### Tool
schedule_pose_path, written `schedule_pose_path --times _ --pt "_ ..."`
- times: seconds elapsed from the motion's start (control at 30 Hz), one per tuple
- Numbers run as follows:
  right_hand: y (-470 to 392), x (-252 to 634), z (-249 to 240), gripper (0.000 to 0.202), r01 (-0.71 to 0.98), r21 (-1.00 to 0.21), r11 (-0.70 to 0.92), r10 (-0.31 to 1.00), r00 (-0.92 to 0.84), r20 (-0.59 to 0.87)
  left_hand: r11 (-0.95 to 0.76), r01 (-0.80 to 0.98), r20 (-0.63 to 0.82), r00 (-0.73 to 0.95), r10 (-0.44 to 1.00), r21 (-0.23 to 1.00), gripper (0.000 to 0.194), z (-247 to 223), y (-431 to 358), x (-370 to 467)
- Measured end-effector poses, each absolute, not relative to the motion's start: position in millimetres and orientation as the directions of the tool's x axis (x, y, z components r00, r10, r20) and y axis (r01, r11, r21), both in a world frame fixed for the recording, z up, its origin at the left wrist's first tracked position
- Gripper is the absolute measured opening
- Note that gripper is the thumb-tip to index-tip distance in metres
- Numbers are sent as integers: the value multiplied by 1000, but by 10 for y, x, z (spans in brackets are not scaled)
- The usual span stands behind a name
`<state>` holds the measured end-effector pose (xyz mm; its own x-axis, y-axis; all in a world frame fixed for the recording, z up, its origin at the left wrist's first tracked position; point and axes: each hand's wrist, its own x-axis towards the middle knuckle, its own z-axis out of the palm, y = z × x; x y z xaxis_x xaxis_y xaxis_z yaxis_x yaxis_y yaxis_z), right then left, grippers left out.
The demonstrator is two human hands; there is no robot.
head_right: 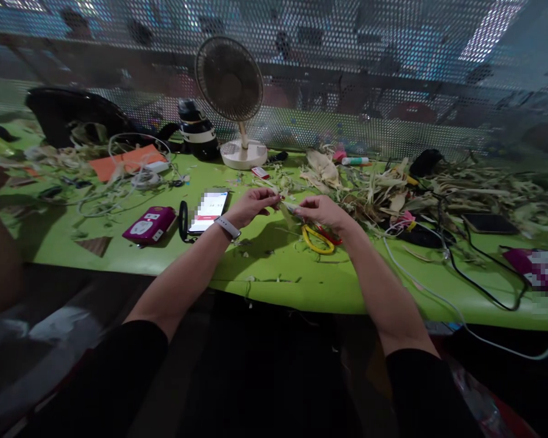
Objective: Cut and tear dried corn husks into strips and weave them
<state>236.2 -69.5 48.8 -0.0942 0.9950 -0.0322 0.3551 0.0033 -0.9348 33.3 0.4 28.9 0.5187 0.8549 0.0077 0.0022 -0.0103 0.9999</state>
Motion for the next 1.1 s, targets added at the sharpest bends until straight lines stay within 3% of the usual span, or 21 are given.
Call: schedule_pose_path --times 0.17,0.33,0.53,0.83,1.1 --pt "-720 2372 522 24 522 -816 247 962 -34 269 -6 11 -1 545 839 1000 23 254 22 335" --pt "-726 2250 453 29 518 -735 437 831 81 551 -6 20 -9 696 718 1000 29 260 -34 324" --pt "-778 2004 316 38 589 -743 317 813 236 533 -31 -17 32 806 591 999 33 291 -120 322" --pt "-756 2035 320 36 603 -747 280 767 327 552 -68 -99 120 790 601 993 37 268 -144 373" --pt "-736 2023 288 37 582 -766 273 767 350 539 -68 -177 178 745 643 982 30 230 -168 419"
